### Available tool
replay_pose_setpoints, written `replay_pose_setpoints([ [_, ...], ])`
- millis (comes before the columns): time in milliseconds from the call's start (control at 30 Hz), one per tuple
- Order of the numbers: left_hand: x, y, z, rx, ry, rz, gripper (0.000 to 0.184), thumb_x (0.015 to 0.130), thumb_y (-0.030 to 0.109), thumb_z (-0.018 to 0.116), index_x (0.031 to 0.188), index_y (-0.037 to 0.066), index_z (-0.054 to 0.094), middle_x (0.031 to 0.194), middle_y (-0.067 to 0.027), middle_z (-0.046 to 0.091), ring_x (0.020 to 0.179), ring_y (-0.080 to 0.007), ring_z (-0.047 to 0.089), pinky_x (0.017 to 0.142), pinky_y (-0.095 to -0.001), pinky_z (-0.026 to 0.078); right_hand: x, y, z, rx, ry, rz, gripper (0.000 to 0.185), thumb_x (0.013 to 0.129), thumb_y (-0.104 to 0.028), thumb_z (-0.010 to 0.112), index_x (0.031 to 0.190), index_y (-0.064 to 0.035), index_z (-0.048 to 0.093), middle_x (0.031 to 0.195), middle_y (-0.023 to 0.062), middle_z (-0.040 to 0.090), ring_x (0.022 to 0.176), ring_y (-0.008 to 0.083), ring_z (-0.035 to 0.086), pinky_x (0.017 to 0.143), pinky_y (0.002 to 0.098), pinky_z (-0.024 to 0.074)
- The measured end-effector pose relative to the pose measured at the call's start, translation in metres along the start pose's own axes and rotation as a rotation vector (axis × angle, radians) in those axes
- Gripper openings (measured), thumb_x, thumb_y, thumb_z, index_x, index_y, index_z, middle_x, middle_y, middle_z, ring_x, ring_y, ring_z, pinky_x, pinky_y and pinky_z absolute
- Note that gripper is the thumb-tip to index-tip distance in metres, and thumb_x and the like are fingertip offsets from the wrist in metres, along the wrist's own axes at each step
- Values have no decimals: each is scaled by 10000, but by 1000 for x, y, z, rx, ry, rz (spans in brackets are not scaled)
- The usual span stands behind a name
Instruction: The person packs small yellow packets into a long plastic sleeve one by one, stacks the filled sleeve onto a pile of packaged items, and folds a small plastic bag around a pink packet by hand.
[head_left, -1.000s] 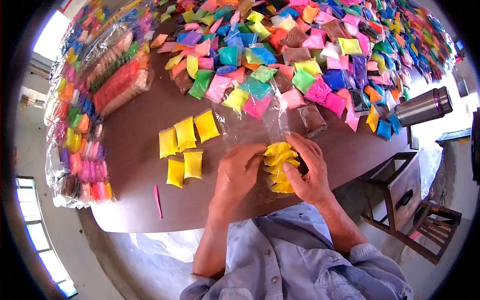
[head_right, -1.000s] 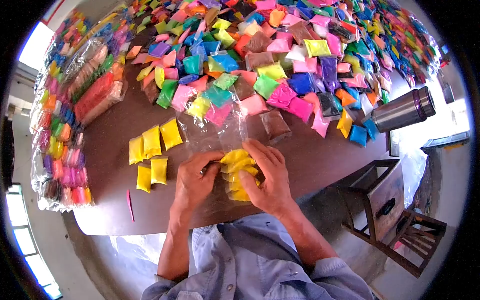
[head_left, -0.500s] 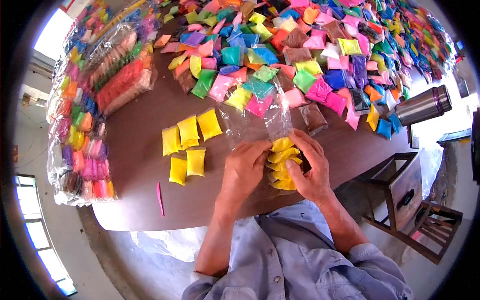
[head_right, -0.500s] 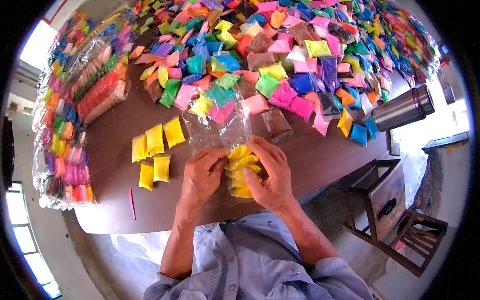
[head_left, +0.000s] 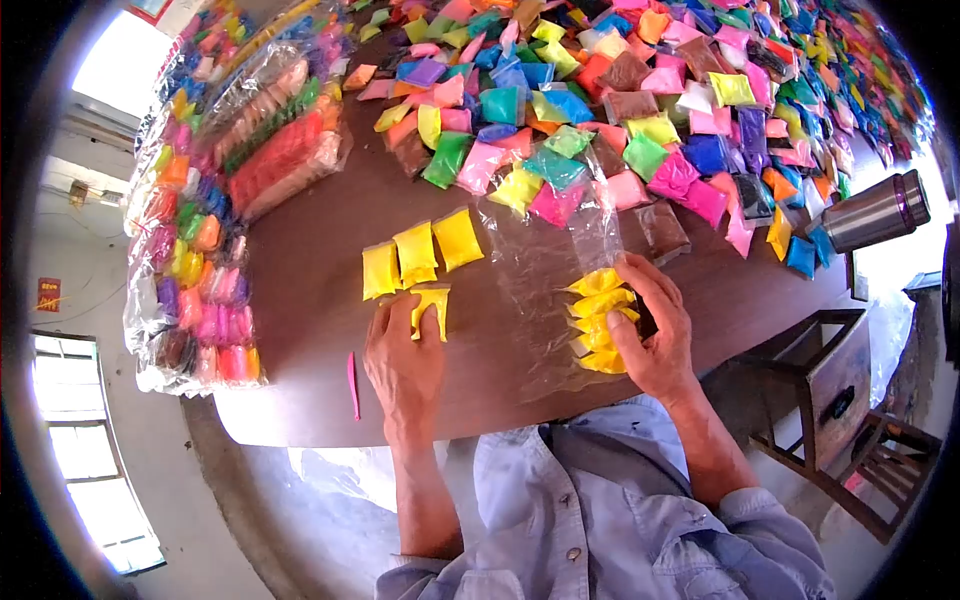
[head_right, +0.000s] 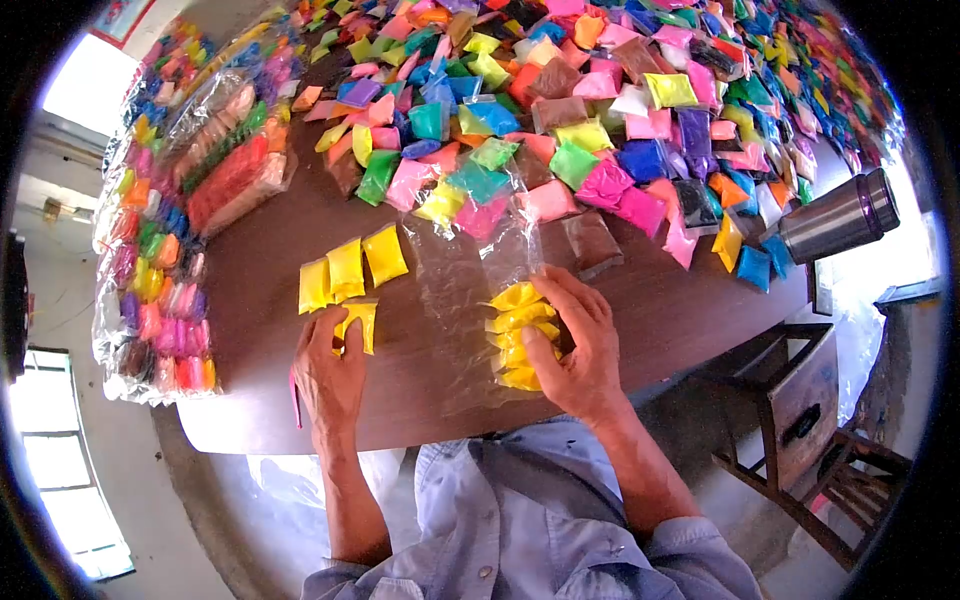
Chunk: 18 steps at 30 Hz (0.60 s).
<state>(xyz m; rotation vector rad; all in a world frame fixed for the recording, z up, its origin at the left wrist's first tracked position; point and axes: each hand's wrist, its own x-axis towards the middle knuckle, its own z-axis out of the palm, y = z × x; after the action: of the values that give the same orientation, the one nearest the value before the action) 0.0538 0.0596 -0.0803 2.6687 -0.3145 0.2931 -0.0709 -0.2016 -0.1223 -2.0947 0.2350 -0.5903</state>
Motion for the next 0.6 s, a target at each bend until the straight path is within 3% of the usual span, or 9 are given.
replay_pose_setpoints([
  [133, -8, -9, 3, 55, -60, 8, 269, 930, 89, 740, 1187, 17, 707, 1134, -191, 743, 974, -351, 744, 827, -429, 601, 0, 1, 1, 6, 11, -3, 485, 895, -163, 709, 1357, -29, 649, 1420, 186, 628, 1297, 370, 585, 1138, 470, 411],
  [233, -12, -2, 1, -116, -86, -53, 374, 915, 102, 760, 1268, 12, 678, 1149, -203, 741, 935, -355, 749, 797, -429, 598, -1, 1, 0, 8, 28, -4, 478, 890, -161, 718, 1345, -25, 657, 1411, 187, 633, 1287, 373, 590, 1133, 463, 419],
  [333, -15, -4, -1, -127, -125, -67, 459, 892, 92, 780, 1325, 10, 653, 1146, -186, 745, 841, -288, 742, 751, -382, 587, -1, -1, -1, 1, 30, -3, 474, 884, -149, 722, 1337, -24, 662, 1401, 189, 637, 1277, 374, 596, 1125, 460, 429],
  [400, -15, 0, -5, -347, -176, -182, 508, 869, 66, 795, 1348, 6, 638, 1060, -137, 744, 773, -184, 695, 719, -311, 563, 0, -1, 0, -7, 28, -4, 473, 882, -142, 722, 1337, -25, 664, 1397, 190, 639, 1273, 373, 599, 1121, 459, 433],
  [433, -15, 3, -7, -351, -178, -183, 508, 869, 66, 795, 1348, 6, 638, 1060, -137, 744, 773, -184, 695, 719, -311, 563, 0, -1, 0, -3, 33, -10, 475, 880, -140, 722, 1338, -25, 662, 1395, 190, 640, 1272, 373, 600, 1119, 461, 435],
  [500, -11, 12, -12, -468, -227, -250, 472, 857, 46, 797, 1308, 8, 662, 976, -82, 717, 760, -104, 642, 710, -264, 541, -1, 1, 0, -4, 37, -15, 478, 879, -138, 723, 1339, -26, 661, 1393, 191, 641, 1271, 373, 601, 1117, 462, 437],
  [600, -2, 24, -13, -605, -304, -255, 415, 857, 62, 804, 1252, 6, 688, 945, -49, 703, 779, -94, 647, 712, -256, 539, 0, 2, 0, 4, 29, -15, 479, 878, -139, 724, 1339, -26, 661, 1392, 191, 641, 1265, 373, 604, 1114, 462, 438],
])
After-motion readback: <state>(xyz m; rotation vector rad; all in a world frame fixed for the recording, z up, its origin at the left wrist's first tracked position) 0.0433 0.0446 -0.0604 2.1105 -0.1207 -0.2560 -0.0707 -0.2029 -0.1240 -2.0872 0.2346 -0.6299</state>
